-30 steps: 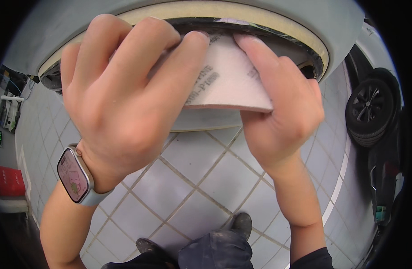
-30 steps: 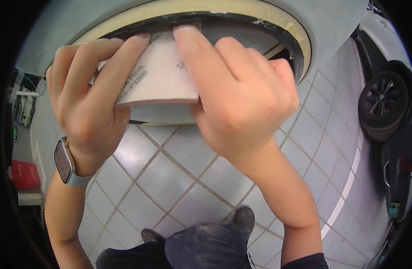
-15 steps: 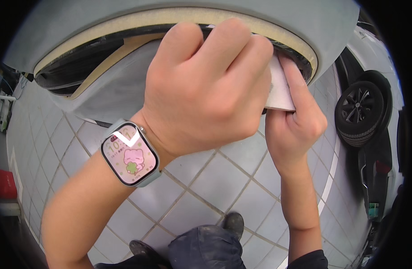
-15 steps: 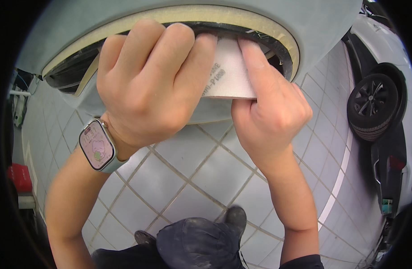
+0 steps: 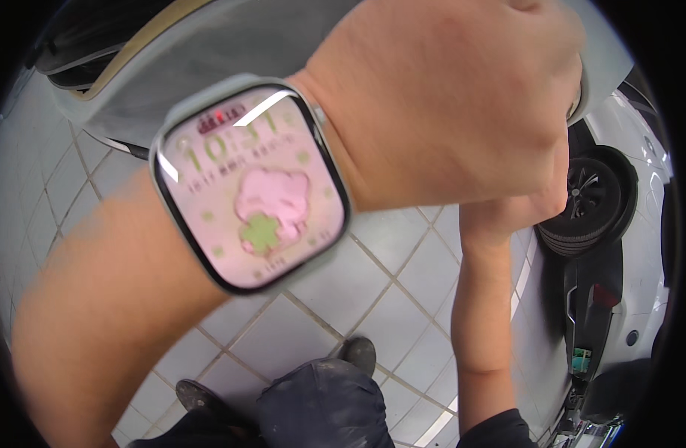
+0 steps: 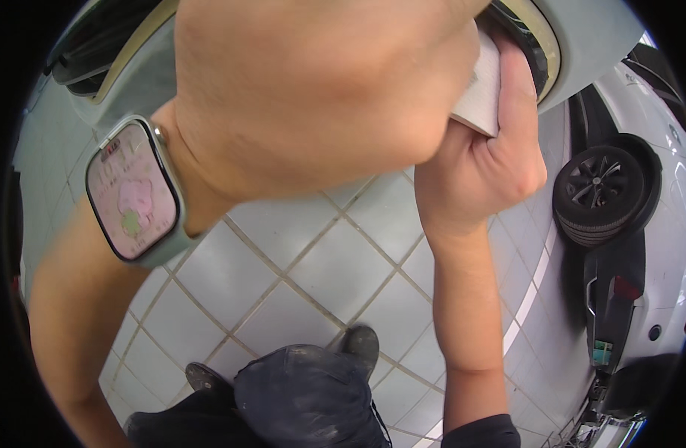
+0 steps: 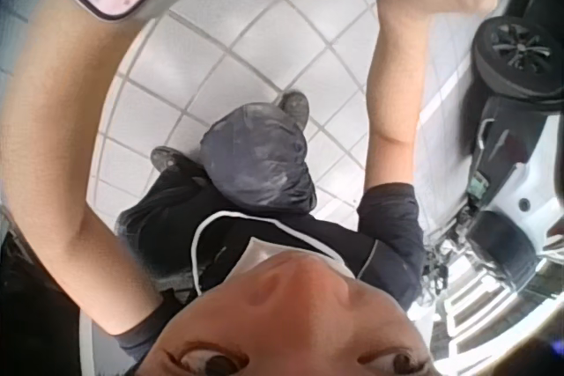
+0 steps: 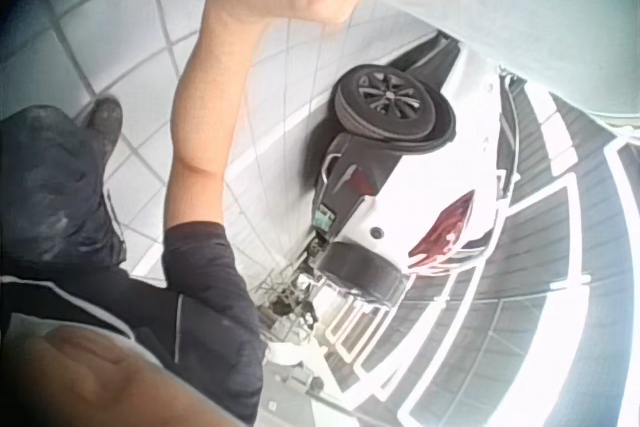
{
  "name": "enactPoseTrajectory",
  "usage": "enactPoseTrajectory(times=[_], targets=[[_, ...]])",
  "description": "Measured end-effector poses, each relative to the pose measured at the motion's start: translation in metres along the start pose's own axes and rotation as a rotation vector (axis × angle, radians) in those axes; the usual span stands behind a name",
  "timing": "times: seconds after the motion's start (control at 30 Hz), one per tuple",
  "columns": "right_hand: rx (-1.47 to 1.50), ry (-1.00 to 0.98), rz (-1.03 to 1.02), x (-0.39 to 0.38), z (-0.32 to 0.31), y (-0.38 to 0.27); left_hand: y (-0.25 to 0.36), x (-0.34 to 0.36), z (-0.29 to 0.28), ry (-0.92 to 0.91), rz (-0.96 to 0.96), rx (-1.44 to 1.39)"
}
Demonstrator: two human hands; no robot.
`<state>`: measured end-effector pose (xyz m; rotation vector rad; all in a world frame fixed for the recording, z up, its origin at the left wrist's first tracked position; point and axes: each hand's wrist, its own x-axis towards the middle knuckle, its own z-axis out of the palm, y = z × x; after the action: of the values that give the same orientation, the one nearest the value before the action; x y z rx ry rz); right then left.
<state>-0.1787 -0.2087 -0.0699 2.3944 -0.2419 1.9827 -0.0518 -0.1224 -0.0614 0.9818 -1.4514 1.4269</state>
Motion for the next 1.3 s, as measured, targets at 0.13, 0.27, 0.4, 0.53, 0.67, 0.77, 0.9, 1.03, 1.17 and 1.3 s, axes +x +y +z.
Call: enactPoseTrajectory(times=[0.13, 0.27, 0.4, 0.53, 0.67, 0.77, 0.9, 1.03, 1.17, 1.3], targets=[[-0.064, -0.055, 0.022, -0.023, -0.013, 0.017, 0.002, 0.001, 0.006, -0.021, 0.054, -0.042], [-0.258, -0.112, -0.018, -0.042, -0.015, 0.019, 0.011, 0.020, 0.016, -0.133, 0.126, -0.074], [-0.216, -0.069, 0.017, -0.033, 0.014, -0.002, 0.008, 0.030, -0.015, -0.364, 0.221, 0.126], [0.118, 0.152, -0.099, -0.013, 0.056, -0.013, -0.009, 0.019, -0.052, -0.375, 0.080, 0.135], [0.168, 0.032, 0.033, -0.025, 0.037, -0.016, -0.029, 0.013, -0.013, 0.190, 0.021, 0.144], [0.062, 0.079, 0.063, -0.029, 0.017, 0.002, -0.022, 0.012, 0.019, 0.382, 0.168, 0.094], [-0.282, -0.054, 0.036, -0.048, 0.000, 0.019, 0.011, 0.005, 0.017, 0.027, 0.094, -0.004], [-0.135, -0.035, -0.006, -0.058, 0.013, 0.015, 0.015, 0.008, -0.009, -0.163, 0.025, 0.042], [0.051, -0.026, -0.028, -0.041, 0.035, -0.020, -0.001, 0.002, -0.051, -0.254, -0.121, 0.088], [0.221, -0.103, -0.075, -0.028, 0.057, -0.071, -0.029, -0.019, -0.095, -0.155, -0.134, 0.368]])
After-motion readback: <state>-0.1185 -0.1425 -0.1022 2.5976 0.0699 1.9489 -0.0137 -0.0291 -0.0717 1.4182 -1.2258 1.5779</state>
